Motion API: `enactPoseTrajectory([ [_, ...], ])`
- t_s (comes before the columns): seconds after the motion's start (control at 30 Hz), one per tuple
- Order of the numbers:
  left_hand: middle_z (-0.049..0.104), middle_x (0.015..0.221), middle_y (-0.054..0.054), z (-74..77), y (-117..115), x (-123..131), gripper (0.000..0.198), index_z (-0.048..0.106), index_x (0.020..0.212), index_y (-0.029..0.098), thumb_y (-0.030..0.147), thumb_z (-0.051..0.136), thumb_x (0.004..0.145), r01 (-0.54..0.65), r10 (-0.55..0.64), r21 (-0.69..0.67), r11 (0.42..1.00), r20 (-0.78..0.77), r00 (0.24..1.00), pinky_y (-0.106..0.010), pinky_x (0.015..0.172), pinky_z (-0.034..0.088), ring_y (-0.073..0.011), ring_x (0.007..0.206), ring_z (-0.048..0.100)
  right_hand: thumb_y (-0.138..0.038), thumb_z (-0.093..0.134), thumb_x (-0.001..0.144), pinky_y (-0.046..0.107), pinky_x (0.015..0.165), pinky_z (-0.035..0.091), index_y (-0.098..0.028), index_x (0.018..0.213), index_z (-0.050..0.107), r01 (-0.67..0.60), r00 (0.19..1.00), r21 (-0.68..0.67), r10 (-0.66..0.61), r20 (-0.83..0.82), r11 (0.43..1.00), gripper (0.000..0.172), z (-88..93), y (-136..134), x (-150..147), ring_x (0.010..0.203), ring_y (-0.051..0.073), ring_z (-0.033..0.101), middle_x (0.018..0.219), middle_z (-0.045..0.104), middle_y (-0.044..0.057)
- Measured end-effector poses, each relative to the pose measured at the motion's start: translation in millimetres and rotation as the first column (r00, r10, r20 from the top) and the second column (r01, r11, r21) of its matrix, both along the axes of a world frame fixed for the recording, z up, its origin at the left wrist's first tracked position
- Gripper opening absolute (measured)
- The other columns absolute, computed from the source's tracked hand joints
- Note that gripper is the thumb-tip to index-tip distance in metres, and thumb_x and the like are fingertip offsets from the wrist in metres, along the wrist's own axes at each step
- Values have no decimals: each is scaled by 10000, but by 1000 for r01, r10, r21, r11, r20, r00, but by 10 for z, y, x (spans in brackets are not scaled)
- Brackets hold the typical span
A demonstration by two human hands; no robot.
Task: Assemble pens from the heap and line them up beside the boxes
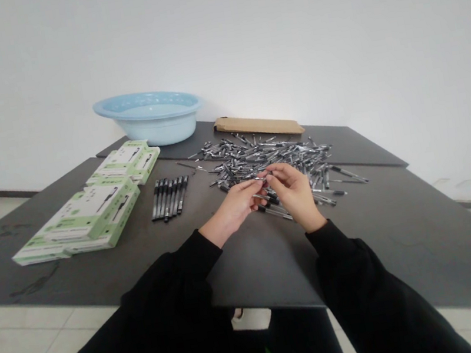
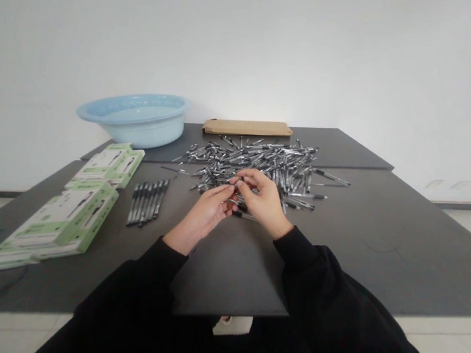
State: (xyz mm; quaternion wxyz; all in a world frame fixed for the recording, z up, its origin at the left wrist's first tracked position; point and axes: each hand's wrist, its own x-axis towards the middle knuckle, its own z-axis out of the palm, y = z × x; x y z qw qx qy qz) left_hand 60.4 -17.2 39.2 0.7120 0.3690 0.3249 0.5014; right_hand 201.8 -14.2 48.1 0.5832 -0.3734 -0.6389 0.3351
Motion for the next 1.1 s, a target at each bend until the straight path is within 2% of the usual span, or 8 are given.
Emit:
enactPoseTrajectory([
  [0.17, 626, 677, -10, 12, 3, -4, 88, 682, 873, 127, 201, 699, 828, 4, -4, -2, 1000, 17, 1000, -199, 503, 398, -83, 514, 588, -380, 653, 845, 405, 874, 546, -215, 985, 602, -50, 997, -28, 49, -62, 998, 223, -21, 35, 13, 911, 215, 714, 954, 766, 78],
  [0.33, 612, 653, 0, 14, 8, -15, 109, 698, 889, 125, 176, 719, 795, 10, -10, 16, 1000, -20, 1000, -187, 497, 362, -67, 516, 556, -398, 682, 801, 409, 836, 552, -219, 921, 610, -94, 988, -126, 77, -131, 988, 227, -4, 51, 15, 813, 209, 714, 876, 773, 60],
  [0.6, 625, 665, -7, 16, 7, -30, 184, 739, 922, 126, 196, 758, 753, -20, 22, 54, 998, -35, 999, -199, 512, 334, -63, 533, 523, -414, 675, 794, 367, 735, 546, -216, 921, 603, -155, 973, -185, 117, -199, 970, 246, -15, 55, 17, 793, 206, 694, 947, 769, 70],
  [0.77, 637, 663, -21, 3, 20, -35, 191, 760, 894, 117, 235, 765, 744, -9, 13, 95, 995, -48, 999, -217, 528, 325, -68, 540, 512, -416, 682, 797, 331, 722, 522, -223, 965, 667, -83, 992, -151, 67, -108, 985, 257, -3, 61, 56, 798, 181, 654, 958, 741, 47],
  [0.9, 634, 658, -13, 3, 27, -36, 244, 770, 943, 124, 266, 766, 744, -27, 34, 126, 992, -55, 998, -222, 536, 327, -66, 538, 501, -406, 733, 753, 292, 637, 482, -224, 961, 727, -25, 996, -149, 13, -86, 989, 277, 22, 70, 99, 682, 146, 583, 791, 687, -1],
  [0.97, 642, 676, -15, 13, 22, -38, 243, 766, 939, 128, 271, 771, 742, -25, 32, 132, 991, -50, 998, -221, 536, 337, -70, 546, 516, -408, 741, 744, 287, 625, 477, -225, 951, 738, -14, 996, -148, 0, -94, 989, 276, 34, 62, 107, 671, 141, 571, 768, 678, -5],
  [1.1, 683, 772, -36, 52, -1, -57, 225, 748, 944, 137, 260, 770, 757, 45, -46, 118, 992, 8, 999, -219, 552, 382, -81, 576, 574, -402, 755, 737, 304, 660, 500, -227, 938, 746, -15, 993, -157, -3, -117, 987, 267, 50, 30, 103, 707, 151, 603, 830, 711, 14],
])
